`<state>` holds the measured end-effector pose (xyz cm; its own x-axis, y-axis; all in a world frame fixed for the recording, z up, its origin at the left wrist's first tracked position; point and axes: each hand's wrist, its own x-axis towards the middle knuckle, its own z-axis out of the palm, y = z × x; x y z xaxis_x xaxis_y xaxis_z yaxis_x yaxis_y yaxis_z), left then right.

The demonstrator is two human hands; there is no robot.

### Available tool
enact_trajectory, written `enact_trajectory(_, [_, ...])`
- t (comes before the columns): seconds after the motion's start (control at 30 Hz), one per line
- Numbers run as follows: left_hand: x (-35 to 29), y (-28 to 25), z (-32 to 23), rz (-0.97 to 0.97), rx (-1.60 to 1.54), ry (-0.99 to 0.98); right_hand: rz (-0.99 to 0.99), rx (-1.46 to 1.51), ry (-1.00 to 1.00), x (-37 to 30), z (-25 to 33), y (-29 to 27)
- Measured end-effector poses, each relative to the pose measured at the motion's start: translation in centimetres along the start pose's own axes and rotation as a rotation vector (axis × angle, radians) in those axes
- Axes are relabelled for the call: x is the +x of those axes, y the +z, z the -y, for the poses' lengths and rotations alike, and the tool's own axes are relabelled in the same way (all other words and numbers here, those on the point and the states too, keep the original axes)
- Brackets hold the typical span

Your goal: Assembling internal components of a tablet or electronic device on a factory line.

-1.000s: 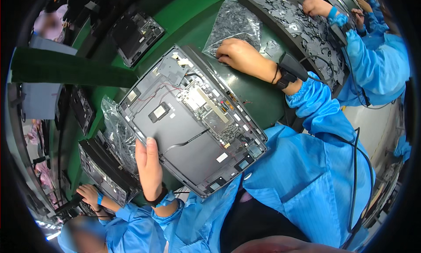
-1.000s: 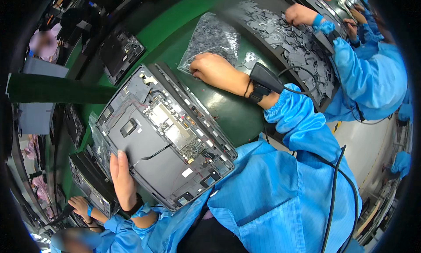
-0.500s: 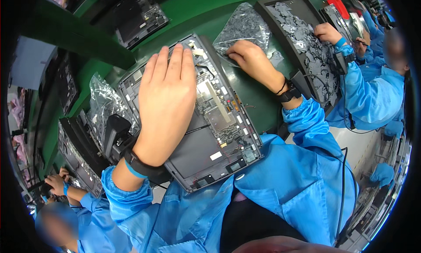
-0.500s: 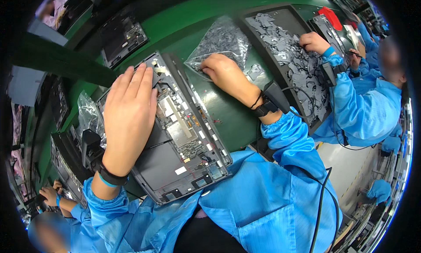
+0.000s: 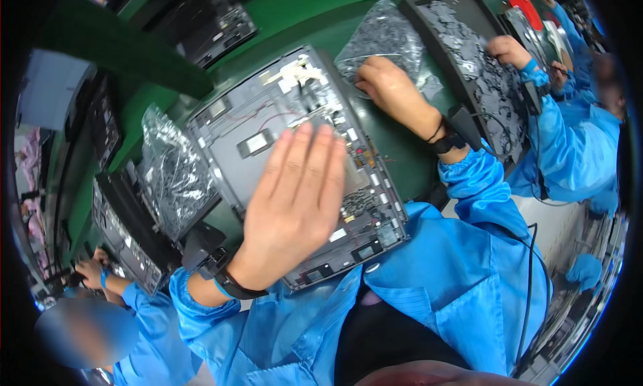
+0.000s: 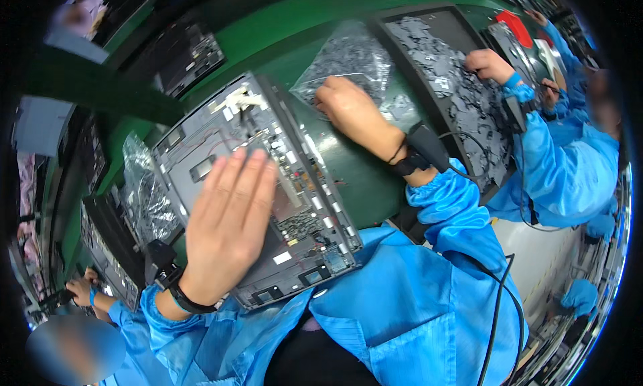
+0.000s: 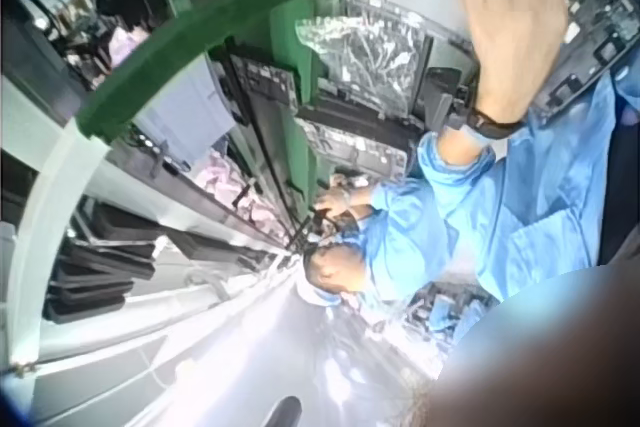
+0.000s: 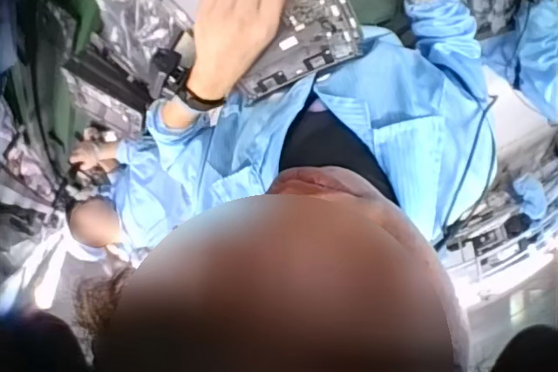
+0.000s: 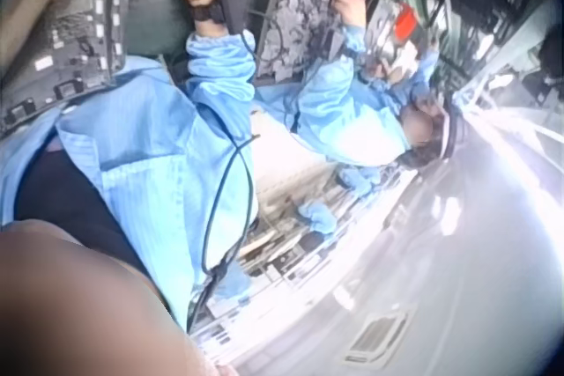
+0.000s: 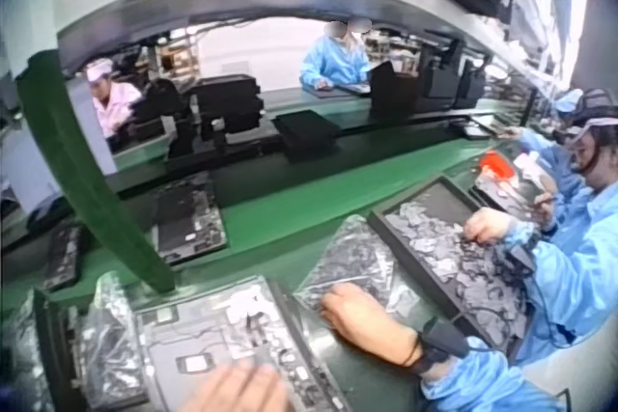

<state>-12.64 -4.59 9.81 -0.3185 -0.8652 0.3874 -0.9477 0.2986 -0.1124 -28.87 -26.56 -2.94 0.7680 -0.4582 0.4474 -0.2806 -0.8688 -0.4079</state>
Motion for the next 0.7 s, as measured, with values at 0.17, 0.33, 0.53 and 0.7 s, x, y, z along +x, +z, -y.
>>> enact_trajectory(0.17, [-4.2,-2.1,2.1,-0.321,-0.38,-0.274,-0.063,0.194,0.21,0.0,1.0,-1.8])
enact_trajectory(0.33, [-10.7,3.2,7.3,-0.272,-0.162,-0.764,-0.023,0.454,0.353,2.0,1.9,-4.7])
enact_trajectory(0.53, [-11.4,6.4,8.3,0.001,-0.177,-0.664,0.09,0.778,0.469,4.2,3.7,-7.2])
enact_trajectory(0.7, [-10.0,8.9,8.3,-0.084,-0.262,-0.641,0.136,0.772,0.411,6.3,4.2,-7.8])
